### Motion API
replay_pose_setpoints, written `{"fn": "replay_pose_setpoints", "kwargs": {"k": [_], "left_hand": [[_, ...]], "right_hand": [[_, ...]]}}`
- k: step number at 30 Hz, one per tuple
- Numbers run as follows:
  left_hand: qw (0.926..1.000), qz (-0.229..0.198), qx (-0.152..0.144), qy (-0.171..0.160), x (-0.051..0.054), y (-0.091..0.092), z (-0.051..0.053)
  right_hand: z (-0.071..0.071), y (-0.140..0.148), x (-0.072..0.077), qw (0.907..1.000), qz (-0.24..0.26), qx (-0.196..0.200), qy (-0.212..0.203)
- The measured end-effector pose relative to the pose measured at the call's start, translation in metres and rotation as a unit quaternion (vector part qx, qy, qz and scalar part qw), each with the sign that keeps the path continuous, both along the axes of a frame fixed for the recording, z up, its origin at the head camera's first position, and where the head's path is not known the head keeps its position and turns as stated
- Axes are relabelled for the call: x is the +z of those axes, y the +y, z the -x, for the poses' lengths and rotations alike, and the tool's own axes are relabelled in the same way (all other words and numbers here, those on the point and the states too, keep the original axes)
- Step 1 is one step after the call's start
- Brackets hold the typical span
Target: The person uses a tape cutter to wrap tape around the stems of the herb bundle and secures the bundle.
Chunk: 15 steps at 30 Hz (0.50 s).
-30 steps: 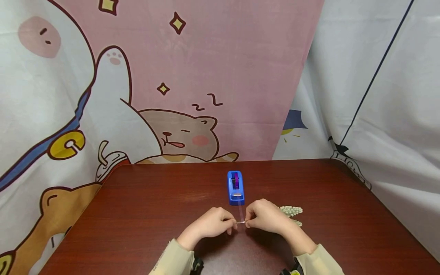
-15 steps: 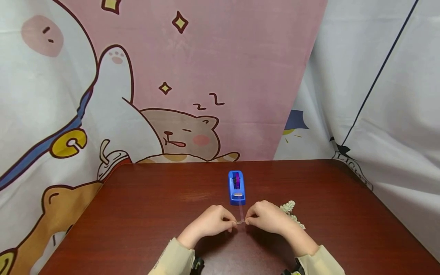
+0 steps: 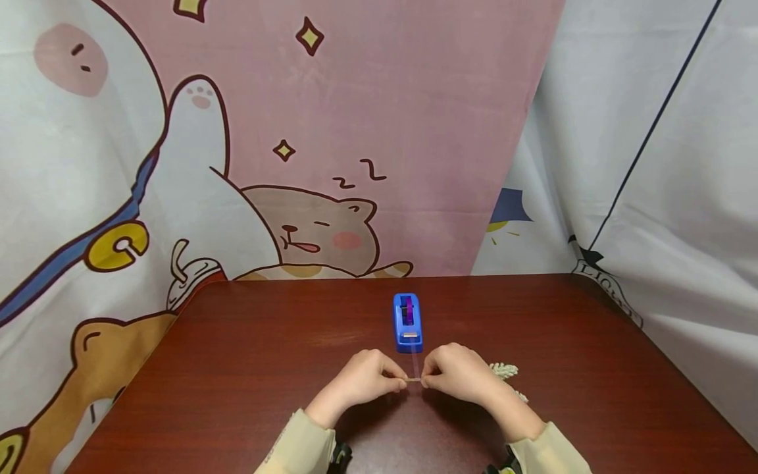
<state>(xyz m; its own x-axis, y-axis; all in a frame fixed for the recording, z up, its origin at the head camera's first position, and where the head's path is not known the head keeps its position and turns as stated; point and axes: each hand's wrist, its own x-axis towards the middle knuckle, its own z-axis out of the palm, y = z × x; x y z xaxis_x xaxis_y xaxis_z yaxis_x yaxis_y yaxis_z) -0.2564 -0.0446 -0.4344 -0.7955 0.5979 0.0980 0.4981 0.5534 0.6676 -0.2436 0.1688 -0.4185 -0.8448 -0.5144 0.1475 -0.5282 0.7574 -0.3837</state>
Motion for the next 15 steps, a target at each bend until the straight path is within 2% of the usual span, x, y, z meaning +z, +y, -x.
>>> {"fn": "replay_pose_setpoints", "kwargs": {"k": [4, 8, 11, 15], "left_hand": [[0.9997, -0.002, 0.016, -0.016, -0.0001, 0.0001, -0.0005], [0.9999, 0.0, 0.008, 0.014, 0.0002, -0.0005, 0.0003], [0.9988, -0.001, -0.004, 0.048, 0.0004, -0.0012, 0.0012], [0.9985, -0.009, -0.008, 0.053, 0.002, -0.0014, 0.0007]], "right_hand": [[0.0, -0.0005, -0.0015, 0.9999, 0.002, 0.0, 0.012], [0.0011, -0.0009, -0.0029, 1.0, 0.003, -0.001, 0.007], [0.0026, 0.0004, -0.0029, 0.9998, 0.011, 0.003, -0.014], [0.0037, 0.0043, -0.001, 0.9984, 0.018, 0.006, -0.053]]}}
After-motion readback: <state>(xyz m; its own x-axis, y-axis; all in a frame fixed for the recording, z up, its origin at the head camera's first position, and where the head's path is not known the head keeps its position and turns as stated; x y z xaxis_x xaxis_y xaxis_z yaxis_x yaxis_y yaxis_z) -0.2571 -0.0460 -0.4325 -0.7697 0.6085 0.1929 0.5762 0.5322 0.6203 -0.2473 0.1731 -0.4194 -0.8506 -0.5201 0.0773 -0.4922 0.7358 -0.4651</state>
